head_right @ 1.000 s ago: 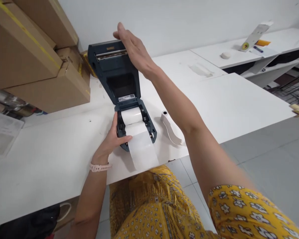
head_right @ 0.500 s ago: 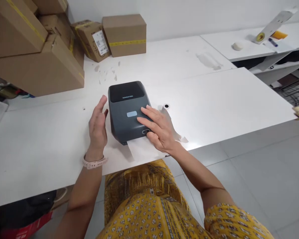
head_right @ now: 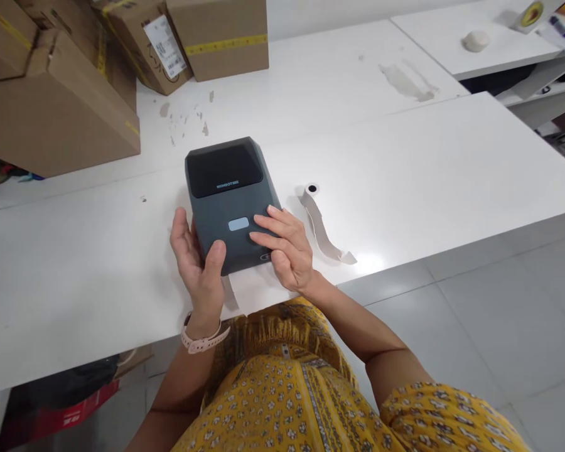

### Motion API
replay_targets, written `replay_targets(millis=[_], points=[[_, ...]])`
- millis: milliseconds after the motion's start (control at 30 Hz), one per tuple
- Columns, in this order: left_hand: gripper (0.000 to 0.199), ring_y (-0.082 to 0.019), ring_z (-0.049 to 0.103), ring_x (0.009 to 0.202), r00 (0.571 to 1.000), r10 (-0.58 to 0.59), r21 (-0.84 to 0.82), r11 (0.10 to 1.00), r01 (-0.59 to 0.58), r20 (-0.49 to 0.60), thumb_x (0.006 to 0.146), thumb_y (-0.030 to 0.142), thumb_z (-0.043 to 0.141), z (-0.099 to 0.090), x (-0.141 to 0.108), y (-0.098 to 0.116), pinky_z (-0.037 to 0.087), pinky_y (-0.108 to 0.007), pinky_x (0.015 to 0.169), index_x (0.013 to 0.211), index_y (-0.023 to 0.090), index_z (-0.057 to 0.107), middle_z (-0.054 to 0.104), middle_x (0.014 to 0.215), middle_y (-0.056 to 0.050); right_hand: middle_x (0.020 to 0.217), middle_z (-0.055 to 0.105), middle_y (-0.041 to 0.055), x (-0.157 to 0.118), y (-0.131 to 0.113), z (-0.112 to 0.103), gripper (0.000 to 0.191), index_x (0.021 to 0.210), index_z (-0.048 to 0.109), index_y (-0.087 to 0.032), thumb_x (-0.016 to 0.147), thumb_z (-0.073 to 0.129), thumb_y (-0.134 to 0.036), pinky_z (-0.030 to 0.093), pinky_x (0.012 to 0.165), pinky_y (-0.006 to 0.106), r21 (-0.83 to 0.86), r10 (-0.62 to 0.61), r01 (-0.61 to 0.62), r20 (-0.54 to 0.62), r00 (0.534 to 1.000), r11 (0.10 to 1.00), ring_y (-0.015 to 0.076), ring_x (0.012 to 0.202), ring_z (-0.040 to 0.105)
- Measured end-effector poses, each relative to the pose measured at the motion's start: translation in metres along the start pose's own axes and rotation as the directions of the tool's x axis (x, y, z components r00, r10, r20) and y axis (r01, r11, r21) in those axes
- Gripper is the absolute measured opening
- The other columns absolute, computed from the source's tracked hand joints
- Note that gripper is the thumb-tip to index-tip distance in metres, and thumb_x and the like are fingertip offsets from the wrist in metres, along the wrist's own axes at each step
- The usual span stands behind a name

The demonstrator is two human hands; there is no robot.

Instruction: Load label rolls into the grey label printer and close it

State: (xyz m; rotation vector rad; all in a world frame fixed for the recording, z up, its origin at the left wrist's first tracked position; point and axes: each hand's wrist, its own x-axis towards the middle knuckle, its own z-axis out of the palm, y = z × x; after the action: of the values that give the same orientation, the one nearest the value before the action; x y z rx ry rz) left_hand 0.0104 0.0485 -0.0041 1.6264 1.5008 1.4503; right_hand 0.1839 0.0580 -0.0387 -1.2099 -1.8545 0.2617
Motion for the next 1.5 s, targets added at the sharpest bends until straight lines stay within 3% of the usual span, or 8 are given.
replay_targets(millis=[233,400,500,600,900,1067,1233,1500], points=[[0.077,-0.031,0.022,0.163,0.998,-0.063,-0.157,0.986,0.063,0.004,0.097,0.06,0.059,0.0,-0.001,-0.003,0.033,-0.045,0.13,0.162,0.034,0.025,0.02,0.176,-0.006,0.14,0.068,0.0021,0.009,0.003,0.003,0.046,0.135,0.066,-0.033,0.107,0.028,-0.033,0.046,0.12,0.058,0.156,-0.227,0.272,-0.254,0.94,0.95,0.0263,0.145,0.054],[0.055,-0.02,0.064,0.116,0.952,-0.164,-0.12,0.983,0.136,-0.258,0.092,0.051,0.072,-0.011,-0.055,-0.002,0.057,-0.03,0.089,0.139,0.029,0.052,0.056,0.143,-0.009,0.136,0.071,0.0015,0.016,-0.002,0.004,0.04,0.133,0.067,-0.033,0.108,0.036,-0.03,0.05,0.117,0.056,0.211,-0.225,0.3,-0.319,0.921,0.93,0.0261,0.14,0.059],[0.032,-0.011,0.057,0.07,0.916,-0.4,-0.224,0.891,0.394,0.019,0.09,0.051,0.074,-0.015,-0.08,0.002,0.049,-0.023,0.064,0.1,0.021,0.067,0.063,0.084,0.0,0.134,0.072,0.0008,0.015,-0.003,0.006,0.039,0.13,0.069,-0.034,0.108,0.036,-0.03,0.049,0.117,0.057,0.227,-0.203,0.293,-0.35,0.915,0.929,0.0269,0.14,0.059],[0.036,-0.009,0.051,0.06,0.767,-0.543,-0.332,0.694,0.639,0.34,0.084,0.053,0.08,-0.015,-0.076,0.013,0.044,-0.022,0.056,0.09,0.018,0.07,0.061,0.073,0.002,0.134,0.072,0.0013,0.015,-0.003,0.007,0.039,0.13,0.069,-0.034,0.108,0.037,-0.03,0.049,0.117,0.058,0.23,-0.207,0.3,-0.357,0.911,0.926,0.0268,0.14,0.059],[0.034,-0.012,0.061,0.066,0.683,-0.594,-0.497,0.478,0.724,0.425,0.07,0.043,0.092,-0.01,-0.062,0.013,0.052,-0.026,0.066,0.086,0.017,0.078,0.073,0.077,-0.001,0.133,0.072,0.003,0.014,-0.003,0.005,0.039,0.126,0.07,-0.031,0.107,0.035,-0.029,0.05,0.114,0.058,0.204,-0.204,0.281,-0.331,0.922,0.938,0.0271,0.139,0.06],[0.028,-0.01,0.05,0.058,0.77,-0.486,-0.276,0.739,0.615,0.414,0.087,0.044,0.078,-0.026,-0.068,0.006,0.042,-0.024,0.058,0.078,0.018,0.072,0.06,0.064,0.002,0.126,0.073,0.0058,0.017,-0.006,0.001,0.042,0.119,0.073,-0.028,0.108,0.032,-0.032,0.051,0.11,0.057,0.126,-0.2,0.246,-0.301,0.933,0.961,0.0281,0.133,0.062],[0.038,-0.011,0.052,0.058,0.995,-0.017,-0.173,0.984,0.034,0.099,0.1,0.029,0.058,-0.057,-0.03,0.021,0.039,-0.025,0.056,0.064,0.019,0.06,0.055,0.059,0.002,0.123,0.069,0.0082,0.026,-0.018,-0.012,0.043,0.128,0.069,-0.026,0.11,0.034,-0.043,0.048,0.101,0.049,-0.026,-0.233,0.231,-0.163,0.959,0.972,0.0262,0.121,0.063],[0.03,-0.011,0.056,0.059,0.962,0.236,-0.026,0.97,-0.242,-0.135,0.098,0.021,0.055,-0.062,0.075,0.016,0.044,-0.027,0.058,0.071,0.02,0.067,0.063,0.065,0.001,0.13,0.071,0.0018,0.065,-0.042,-0.049,0.042,0.105,0.069,-0.028,0.107,0.042,-0.06,0.015,0.128,0.056,-0.421,-0.395,0.436,0.187,0.9,0.795,0.0276,0.145,0.049]])
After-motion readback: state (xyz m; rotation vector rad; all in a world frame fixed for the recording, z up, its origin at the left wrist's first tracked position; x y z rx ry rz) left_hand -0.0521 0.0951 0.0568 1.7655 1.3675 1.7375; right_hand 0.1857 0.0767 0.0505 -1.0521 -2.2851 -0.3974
